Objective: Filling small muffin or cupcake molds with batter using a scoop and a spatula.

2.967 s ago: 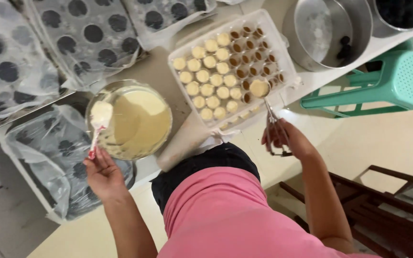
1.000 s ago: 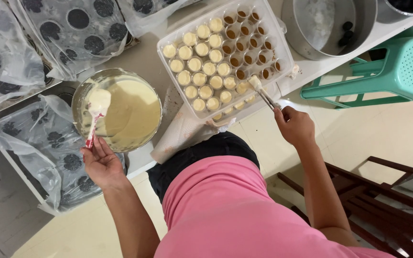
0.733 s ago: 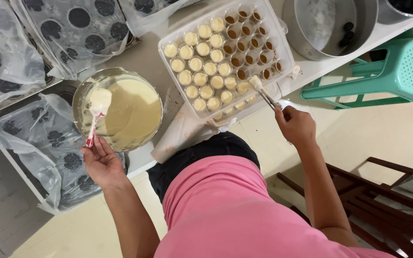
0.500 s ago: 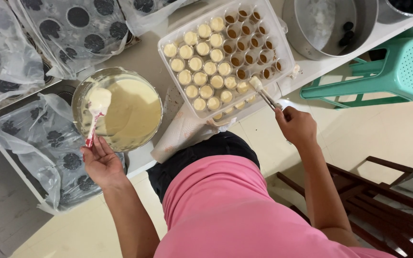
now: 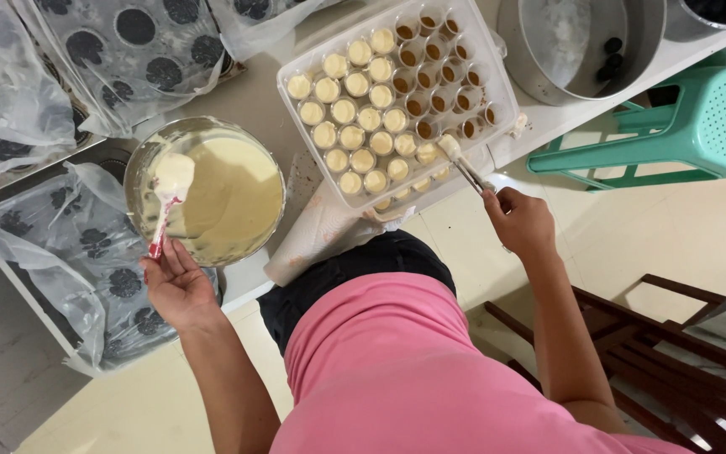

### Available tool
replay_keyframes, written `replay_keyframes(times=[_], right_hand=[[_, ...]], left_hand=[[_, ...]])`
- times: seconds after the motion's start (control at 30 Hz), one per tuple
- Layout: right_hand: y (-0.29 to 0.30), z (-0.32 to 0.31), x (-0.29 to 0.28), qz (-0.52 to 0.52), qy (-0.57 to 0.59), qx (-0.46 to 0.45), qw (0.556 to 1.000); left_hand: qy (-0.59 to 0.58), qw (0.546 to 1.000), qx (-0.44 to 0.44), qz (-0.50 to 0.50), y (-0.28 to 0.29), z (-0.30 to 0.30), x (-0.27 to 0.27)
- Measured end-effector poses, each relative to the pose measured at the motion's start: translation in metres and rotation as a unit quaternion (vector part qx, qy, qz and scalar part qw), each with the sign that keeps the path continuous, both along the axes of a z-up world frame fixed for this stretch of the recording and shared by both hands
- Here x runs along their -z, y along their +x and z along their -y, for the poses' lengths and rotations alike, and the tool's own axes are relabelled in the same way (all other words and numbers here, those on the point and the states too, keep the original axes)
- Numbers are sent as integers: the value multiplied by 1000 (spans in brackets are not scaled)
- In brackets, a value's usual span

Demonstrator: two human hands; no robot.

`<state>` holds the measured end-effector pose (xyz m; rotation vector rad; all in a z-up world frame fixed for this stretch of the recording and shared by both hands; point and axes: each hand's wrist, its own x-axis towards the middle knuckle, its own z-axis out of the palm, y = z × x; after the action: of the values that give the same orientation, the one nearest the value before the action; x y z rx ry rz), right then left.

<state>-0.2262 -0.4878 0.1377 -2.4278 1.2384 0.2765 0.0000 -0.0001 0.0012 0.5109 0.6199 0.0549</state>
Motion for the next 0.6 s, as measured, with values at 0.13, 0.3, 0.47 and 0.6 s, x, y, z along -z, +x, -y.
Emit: replay_keyframes(times=[0.13,0.3,0.47,0.6], right_hand=[[4,-2,-7,-2,21,17,1000],[1,1,-4,-3,14,25,1000],[-11,13,22,65,148,101,982],[-31,34,61,195,323,129,917]], left_hand=[[2,1000,2,-6,0,1,-1],[4,1000,1,-3,-1,3,-6],[2,1000,-9,-14,0,5,-8],[4,1000,-15,-27,0,1,0]])
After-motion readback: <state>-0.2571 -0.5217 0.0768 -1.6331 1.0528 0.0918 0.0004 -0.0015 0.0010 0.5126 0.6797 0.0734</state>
